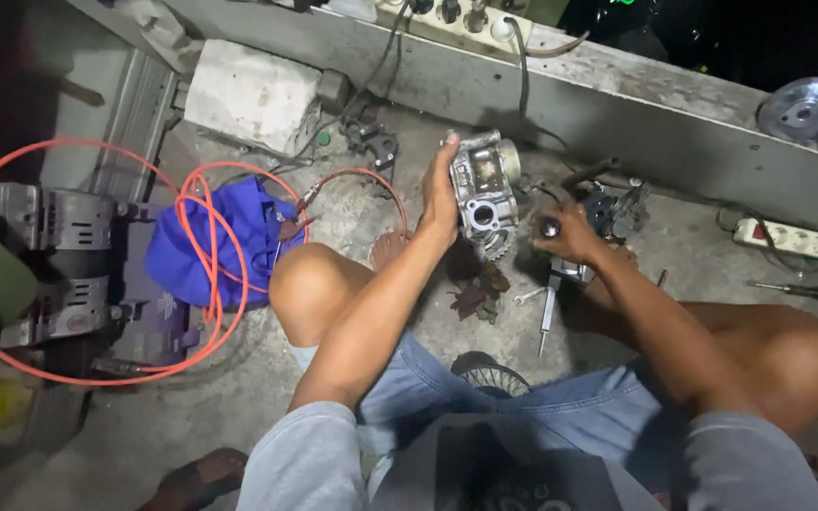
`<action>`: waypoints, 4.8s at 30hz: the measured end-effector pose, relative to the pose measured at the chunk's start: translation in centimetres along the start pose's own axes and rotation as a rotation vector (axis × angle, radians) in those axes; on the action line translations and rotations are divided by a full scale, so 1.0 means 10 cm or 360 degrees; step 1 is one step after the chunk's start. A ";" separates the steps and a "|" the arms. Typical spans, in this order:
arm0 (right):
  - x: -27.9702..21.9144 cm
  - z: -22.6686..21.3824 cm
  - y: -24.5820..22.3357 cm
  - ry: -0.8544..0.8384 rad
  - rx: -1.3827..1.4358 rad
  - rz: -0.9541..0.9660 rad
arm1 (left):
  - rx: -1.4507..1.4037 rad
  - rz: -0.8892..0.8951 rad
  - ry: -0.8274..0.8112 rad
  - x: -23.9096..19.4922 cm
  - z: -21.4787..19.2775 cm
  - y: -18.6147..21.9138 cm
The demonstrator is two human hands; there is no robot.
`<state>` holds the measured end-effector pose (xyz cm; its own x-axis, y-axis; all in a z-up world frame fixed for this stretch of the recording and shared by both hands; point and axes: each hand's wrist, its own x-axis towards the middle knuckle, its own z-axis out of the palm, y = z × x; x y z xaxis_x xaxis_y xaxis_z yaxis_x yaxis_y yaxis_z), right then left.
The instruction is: A person is cleaning and inspecting a motorcycle cylinder block assembly using a small hand tool to clear ports.
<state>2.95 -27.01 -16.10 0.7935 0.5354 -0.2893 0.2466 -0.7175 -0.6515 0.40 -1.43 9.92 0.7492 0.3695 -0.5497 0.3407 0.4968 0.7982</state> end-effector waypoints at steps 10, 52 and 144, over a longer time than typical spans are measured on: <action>0.21 -0.14 0.02 -0.0154 -0.0066 0.0013 | 0.0062 0.0082 -0.0078 0.14 -0.03 -0.09; -0.05 -1.42 -2.10 0.0216 0.1417 0.0026 | 0.0290 0.0032 -0.0222 0.19 -0.03 -0.31; -0.08 -1.19 -2.05 0.0410 0.0606 0.0089 | 0.0750 0.0646 -0.0259 0.53 -0.25 -0.51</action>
<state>3.89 -18.09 5.84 0.9241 0.3376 -0.1790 0.0158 -0.5018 -0.8648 1.24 -0.08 2.29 0.9349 0.3135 -0.1666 0.1975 -0.0695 0.9778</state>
